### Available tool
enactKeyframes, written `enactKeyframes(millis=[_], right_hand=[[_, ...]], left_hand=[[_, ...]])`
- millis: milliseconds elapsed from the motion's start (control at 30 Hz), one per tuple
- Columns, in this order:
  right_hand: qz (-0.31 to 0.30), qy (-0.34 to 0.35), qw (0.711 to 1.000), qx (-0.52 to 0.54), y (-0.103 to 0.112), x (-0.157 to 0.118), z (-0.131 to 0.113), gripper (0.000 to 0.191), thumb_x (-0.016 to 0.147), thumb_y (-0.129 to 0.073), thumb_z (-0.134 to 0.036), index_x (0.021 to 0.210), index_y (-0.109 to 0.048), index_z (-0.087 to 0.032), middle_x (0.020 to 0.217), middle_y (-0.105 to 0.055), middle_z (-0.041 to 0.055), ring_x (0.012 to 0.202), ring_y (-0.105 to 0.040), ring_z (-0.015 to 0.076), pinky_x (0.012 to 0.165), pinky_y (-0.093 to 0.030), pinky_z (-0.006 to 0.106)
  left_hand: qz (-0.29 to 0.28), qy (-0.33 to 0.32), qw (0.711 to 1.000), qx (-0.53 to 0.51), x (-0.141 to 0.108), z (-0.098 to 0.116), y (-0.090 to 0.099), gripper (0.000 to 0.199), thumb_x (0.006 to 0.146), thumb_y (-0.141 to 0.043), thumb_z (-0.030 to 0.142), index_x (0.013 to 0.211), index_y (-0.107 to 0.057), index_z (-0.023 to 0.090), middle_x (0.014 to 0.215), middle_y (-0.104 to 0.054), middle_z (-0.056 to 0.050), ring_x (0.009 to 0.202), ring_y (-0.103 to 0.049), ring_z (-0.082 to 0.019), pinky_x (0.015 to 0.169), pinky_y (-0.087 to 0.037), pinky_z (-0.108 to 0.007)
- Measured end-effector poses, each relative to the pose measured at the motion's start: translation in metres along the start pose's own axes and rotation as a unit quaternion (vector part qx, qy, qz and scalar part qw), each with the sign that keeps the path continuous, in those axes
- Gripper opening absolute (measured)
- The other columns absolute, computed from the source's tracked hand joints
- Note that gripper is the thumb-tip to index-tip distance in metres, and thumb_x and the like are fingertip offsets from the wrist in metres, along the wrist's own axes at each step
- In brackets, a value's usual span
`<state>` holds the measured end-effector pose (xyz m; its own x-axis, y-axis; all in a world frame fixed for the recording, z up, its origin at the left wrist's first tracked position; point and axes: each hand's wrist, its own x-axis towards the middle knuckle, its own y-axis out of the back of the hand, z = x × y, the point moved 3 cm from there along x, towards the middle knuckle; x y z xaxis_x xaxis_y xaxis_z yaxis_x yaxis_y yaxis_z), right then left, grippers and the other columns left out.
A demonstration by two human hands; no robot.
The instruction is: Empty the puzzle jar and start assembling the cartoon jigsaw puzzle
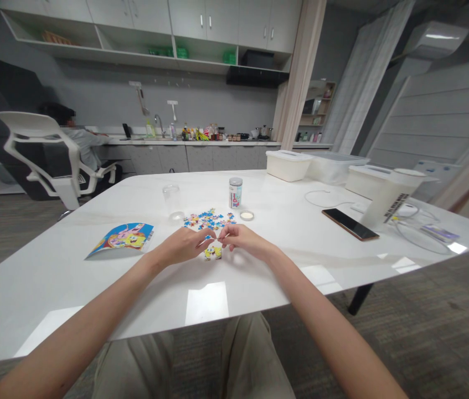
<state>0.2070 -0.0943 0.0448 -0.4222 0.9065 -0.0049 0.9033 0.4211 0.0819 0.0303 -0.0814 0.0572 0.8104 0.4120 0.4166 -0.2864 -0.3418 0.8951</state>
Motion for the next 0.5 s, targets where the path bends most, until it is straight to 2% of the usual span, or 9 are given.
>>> enactKeyframes(millis=[200, 500], right_hand=[[0.020, -0.025, 0.999, 0.004, 0.0001, -0.0014, -0.0002, 0.033, 0.066, -0.079, -0.037, 0.077, -0.053, -0.018, 0.077, -0.061, 0.0000, 0.065, -0.058, 0.0105, 0.056, -0.040, 0.023], [0.019, -0.020, 1.000, 0.008, 0.0030, 0.0006, 0.0027, 0.033, 0.069, -0.078, -0.036, 0.087, -0.057, -0.019, 0.077, -0.060, -0.0010, 0.062, -0.056, 0.0091, 0.053, -0.038, 0.022]], left_hand=[[0.004, -0.011, 1.000, 0.009, -0.0003, 0.0006, -0.0015, 0.027, 0.099, -0.035, 0.031, 0.102, -0.058, 0.018, 0.050, -0.056, 0.003, 0.045, -0.054, -0.014, 0.046, -0.035, -0.021], [-0.006, -0.018, 1.000, -0.002, -0.0011, -0.0002, -0.0017, 0.030, 0.100, -0.035, 0.032, 0.098, -0.062, 0.019, 0.053, -0.059, 0.001, 0.047, -0.054, -0.013, 0.049, -0.036, -0.021]])
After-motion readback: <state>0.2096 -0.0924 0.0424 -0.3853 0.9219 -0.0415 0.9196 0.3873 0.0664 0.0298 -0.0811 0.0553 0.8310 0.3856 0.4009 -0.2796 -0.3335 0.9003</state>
